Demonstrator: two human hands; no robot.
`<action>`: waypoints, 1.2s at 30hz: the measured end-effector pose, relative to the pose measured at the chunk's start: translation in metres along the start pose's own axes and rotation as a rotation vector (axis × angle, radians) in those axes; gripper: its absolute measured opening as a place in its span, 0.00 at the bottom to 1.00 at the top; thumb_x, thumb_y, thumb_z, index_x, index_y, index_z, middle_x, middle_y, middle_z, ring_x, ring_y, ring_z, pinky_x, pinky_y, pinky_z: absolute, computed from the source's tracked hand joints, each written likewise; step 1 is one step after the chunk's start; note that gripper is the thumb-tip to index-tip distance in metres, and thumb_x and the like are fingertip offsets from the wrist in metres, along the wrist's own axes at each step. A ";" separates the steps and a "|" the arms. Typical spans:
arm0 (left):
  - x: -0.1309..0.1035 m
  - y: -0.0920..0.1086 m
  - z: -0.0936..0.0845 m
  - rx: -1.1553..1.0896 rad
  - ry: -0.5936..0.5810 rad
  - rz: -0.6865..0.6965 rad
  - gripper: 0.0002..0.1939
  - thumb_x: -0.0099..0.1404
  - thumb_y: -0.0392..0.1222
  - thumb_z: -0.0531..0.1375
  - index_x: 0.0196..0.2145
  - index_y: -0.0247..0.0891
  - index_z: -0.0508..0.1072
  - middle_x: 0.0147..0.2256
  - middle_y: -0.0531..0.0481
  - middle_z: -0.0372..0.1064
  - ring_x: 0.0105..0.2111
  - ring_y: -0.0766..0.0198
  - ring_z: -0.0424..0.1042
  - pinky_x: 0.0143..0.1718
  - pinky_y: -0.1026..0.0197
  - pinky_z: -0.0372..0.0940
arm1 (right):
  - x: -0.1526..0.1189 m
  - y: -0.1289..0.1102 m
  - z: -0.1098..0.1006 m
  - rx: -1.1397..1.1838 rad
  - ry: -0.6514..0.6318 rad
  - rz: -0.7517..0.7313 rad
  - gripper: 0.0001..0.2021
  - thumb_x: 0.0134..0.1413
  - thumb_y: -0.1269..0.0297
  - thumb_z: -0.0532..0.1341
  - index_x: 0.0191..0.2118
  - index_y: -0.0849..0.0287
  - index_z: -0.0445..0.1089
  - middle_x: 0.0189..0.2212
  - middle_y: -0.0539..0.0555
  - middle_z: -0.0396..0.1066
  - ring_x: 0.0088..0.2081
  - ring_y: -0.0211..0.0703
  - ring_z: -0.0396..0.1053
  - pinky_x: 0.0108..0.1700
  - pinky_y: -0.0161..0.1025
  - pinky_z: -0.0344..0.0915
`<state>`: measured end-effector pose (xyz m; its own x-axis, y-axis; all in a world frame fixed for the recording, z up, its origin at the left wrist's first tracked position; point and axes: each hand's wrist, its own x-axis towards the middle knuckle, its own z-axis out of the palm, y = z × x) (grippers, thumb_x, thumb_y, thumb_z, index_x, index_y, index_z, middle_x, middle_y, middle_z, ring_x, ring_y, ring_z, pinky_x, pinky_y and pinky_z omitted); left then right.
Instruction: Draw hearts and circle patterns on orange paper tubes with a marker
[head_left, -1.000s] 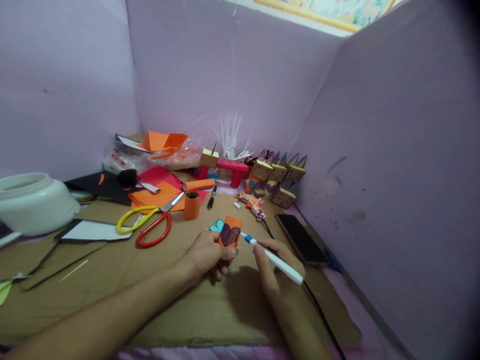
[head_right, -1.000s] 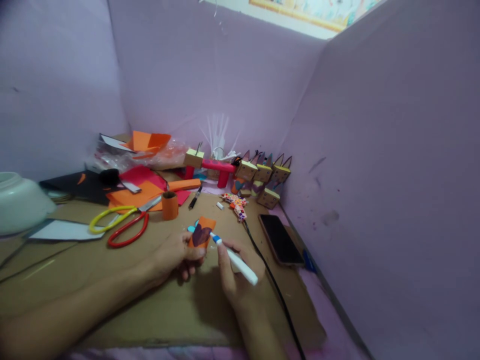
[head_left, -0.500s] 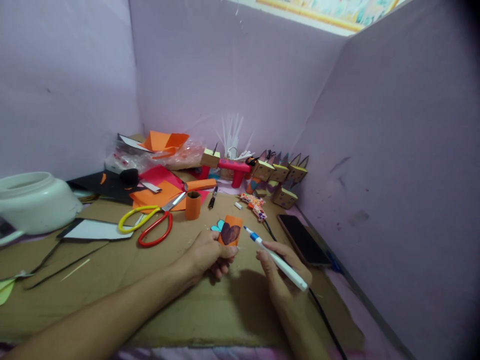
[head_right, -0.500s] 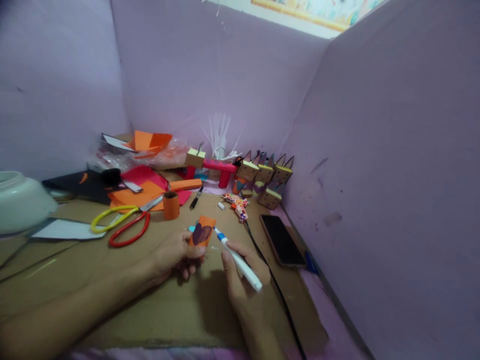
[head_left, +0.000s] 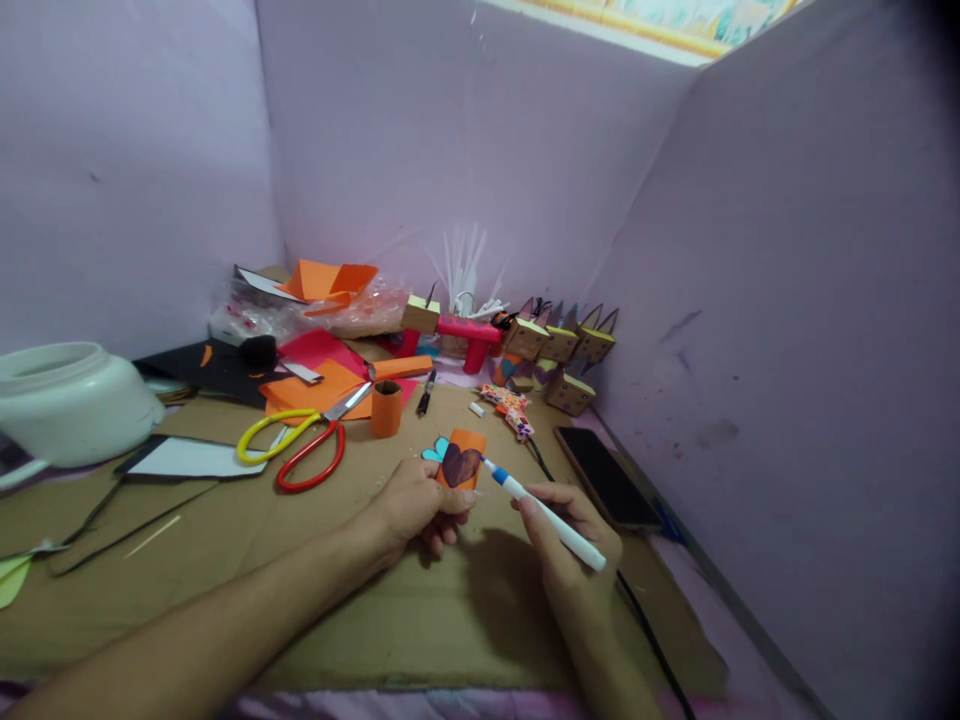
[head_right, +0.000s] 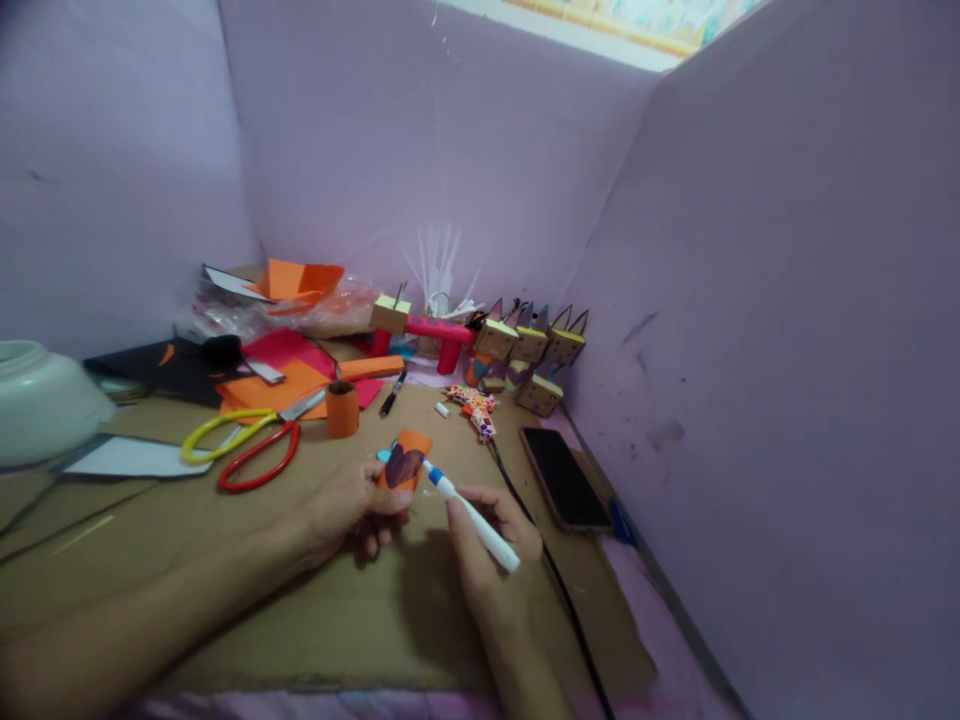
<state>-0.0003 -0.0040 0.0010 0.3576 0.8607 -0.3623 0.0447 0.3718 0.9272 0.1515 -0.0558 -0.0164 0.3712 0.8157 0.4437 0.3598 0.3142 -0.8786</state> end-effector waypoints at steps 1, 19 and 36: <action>0.000 0.000 0.000 -0.001 -0.001 -0.001 0.14 0.44 0.43 0.63 0.27 0.35 0.64 0.17 0.55 0.66 0.12 0.72 0.61 0.10 0.70 0.56 | 0.000 0.000 0.000 -0.006 0.002 -0.002 0.11 0.44 0.59 0.63 0.29 0.63 0.72 0.17 0.52 0.71 0.16 0.37 0.64 0.15 0.30 0.59; 0.000 -0.001 -0.001 -0.017 -0.011 0.022 0.13 0.45 0.42 0.63 0.26 0.35 0.64 0.17 0.56 0.65 0.12 0.72 0.61 0.10 0.70 0.55 | 0.002 0.003 -0.002 -0.038 -0.094 -0.043 0.08 0.44 0.60 0.63 0.28 0.61 0.73 0.15 0.49 0.69 0.16 0.36 0.64 0.15 0.29 0.58; -0.001 0.001 0.001 -0.013 -0.003 0.003 0.12 0.45 0.41 0.62 0.26 0.35 0.63 0.17 0.55 0.65 0.12 0.72 0.61 0.10 0.70 0.55 | 0.003 0.003 -0.004 -0.050 -0.058 -0.095 0.07 0.46 0.62 0.62 0.29 0.61 0.72 0.17 0.49 0.69 0.16 0.35 0.64 0.16 0.29 0.58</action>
<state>-0.0001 -0.0046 0.0020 0.3601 0.8609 -0.3595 0.0318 0.3738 0.9269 0.1568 -0.0544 -0.0168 0.2839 0.8108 0.5119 0.4338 0.3675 -0.8227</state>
